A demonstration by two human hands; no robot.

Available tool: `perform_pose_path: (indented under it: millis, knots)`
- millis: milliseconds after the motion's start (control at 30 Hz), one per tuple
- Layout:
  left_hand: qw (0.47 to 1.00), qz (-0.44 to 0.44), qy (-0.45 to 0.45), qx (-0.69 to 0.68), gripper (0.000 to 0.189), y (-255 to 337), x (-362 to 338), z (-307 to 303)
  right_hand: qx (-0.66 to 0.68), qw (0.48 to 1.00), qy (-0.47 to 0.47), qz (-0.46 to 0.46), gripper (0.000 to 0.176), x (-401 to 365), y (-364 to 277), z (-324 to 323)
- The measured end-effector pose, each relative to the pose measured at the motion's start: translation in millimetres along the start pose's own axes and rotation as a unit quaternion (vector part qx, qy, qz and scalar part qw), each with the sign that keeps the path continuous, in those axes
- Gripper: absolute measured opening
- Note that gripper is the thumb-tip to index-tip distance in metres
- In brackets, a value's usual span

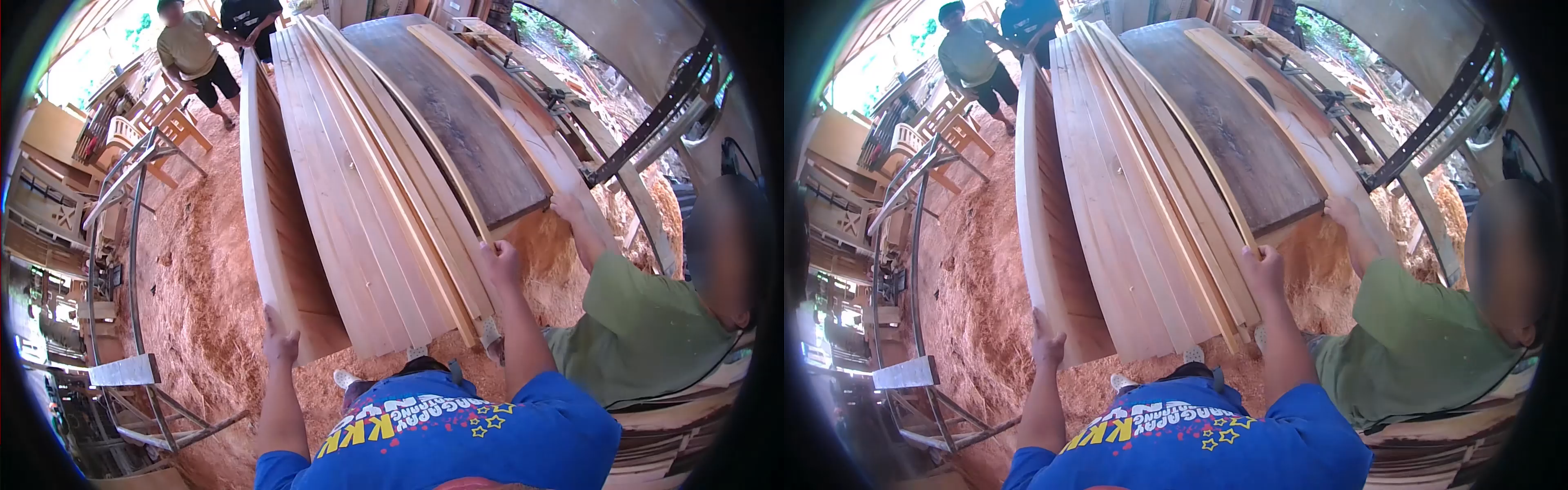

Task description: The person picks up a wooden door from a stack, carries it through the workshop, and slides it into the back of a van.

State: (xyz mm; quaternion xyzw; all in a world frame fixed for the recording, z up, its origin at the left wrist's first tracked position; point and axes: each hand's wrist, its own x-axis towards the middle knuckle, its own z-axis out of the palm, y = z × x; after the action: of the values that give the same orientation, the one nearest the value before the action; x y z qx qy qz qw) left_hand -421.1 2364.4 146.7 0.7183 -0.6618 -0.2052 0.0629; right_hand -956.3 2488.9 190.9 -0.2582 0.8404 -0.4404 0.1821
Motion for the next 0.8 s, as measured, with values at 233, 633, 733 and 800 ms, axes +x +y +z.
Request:
perform_pose_path:
  millis: [233,633,733,800]
  knots:
    - [0.999,-0.037,-0.009,0.019,0.111,13.0,-3.8,-6.0,-0.072,0.995,0.035,-0.057,0.033,15.9,41.3,-13.8]
    - [1.0,-0.019,0.013,-0.015,0.11,-17.1,7.6,-12.3,-0.296,0.953,0.046,0.048,0.042,44.0,87.0,-19.0]
    - [1.0,-0.011,0.026,-0.013,0.108,-24.9,9.2,-12.8,-0.403,0.911,0.045,0.076,0.055,50.2,74.1,-26.2]
    - [0.999,-0.015,0.023,-0.016,0.108,-21.4,7.8,-18.1,-0.321,0.945,-0.005,-0.061,0.058,49.4,77.9,-13.5]
